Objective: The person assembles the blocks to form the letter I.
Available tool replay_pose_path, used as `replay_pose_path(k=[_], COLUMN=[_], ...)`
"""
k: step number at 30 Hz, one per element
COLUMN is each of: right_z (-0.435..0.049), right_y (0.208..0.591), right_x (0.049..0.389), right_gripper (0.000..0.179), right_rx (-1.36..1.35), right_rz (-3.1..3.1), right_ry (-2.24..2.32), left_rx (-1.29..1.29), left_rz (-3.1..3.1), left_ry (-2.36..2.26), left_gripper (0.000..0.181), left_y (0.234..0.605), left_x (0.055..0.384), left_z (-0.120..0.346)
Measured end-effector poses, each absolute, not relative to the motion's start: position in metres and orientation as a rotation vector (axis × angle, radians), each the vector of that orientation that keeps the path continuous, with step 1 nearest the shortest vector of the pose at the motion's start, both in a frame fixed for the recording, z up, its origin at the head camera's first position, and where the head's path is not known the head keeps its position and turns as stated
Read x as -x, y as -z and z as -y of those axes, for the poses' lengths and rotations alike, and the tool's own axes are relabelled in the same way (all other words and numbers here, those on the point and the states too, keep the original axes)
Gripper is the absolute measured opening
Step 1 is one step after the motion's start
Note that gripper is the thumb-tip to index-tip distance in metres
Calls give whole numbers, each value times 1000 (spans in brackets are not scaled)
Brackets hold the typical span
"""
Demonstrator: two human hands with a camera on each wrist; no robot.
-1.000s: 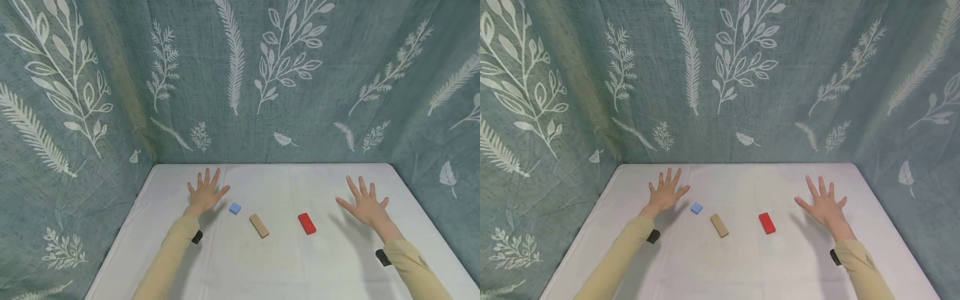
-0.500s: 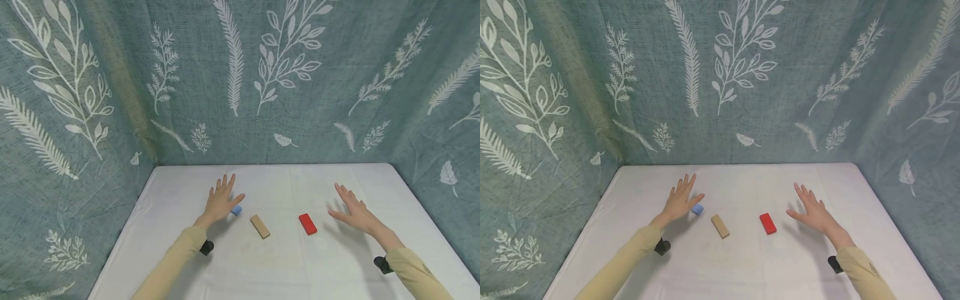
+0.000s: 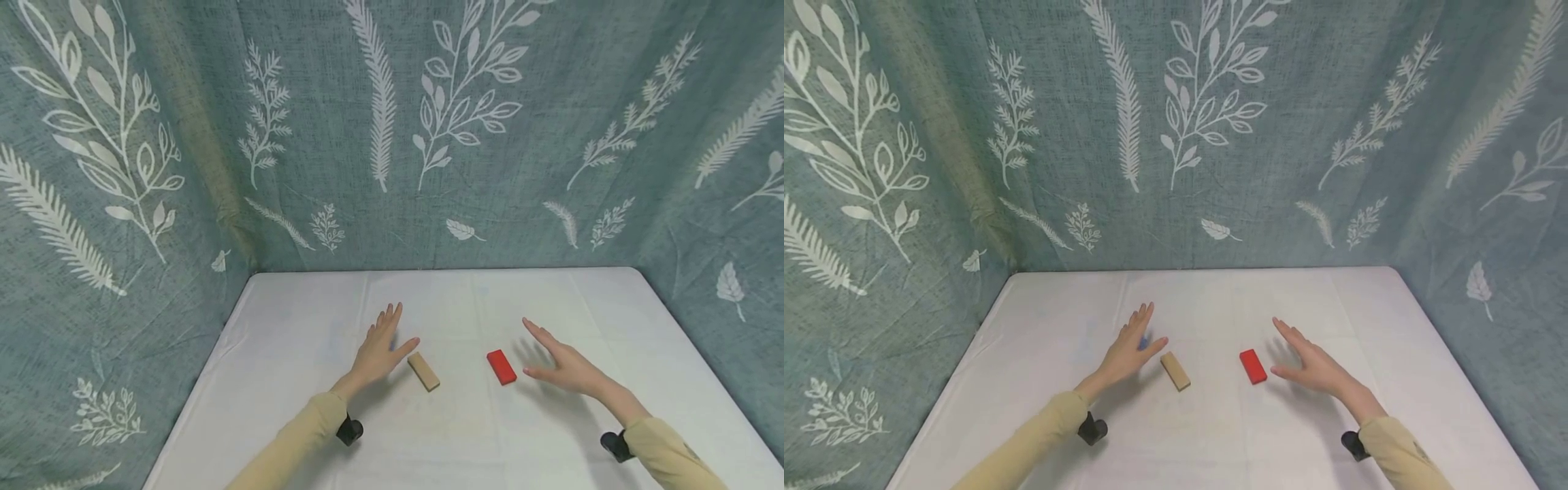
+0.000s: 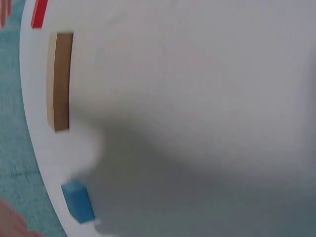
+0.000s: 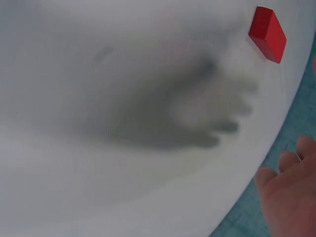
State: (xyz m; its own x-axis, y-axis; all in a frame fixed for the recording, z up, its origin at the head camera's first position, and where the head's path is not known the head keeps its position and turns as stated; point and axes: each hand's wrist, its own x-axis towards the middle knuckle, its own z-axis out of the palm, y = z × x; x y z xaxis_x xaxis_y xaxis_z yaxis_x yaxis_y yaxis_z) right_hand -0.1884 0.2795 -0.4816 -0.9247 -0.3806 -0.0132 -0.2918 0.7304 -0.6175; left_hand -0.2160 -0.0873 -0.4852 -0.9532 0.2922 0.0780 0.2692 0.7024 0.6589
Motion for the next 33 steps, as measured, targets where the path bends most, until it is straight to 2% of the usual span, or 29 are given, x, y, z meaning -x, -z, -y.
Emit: replay_pose_path(k=[23,33], right_z=[-258,-253], right_y=[487,492], right_x=[186,187], right_gripper=[84,83], right_rx=[598,606], right_rz=[-2690,-2676], right_ry=[973,971], left_rx=[-419,-377], left_rz=[-2697,-2764], left_ry=[-1381,-1370], left_gripper=[89,90], left_y=[508,521], left_x=[166,161], left_z=[62,61])
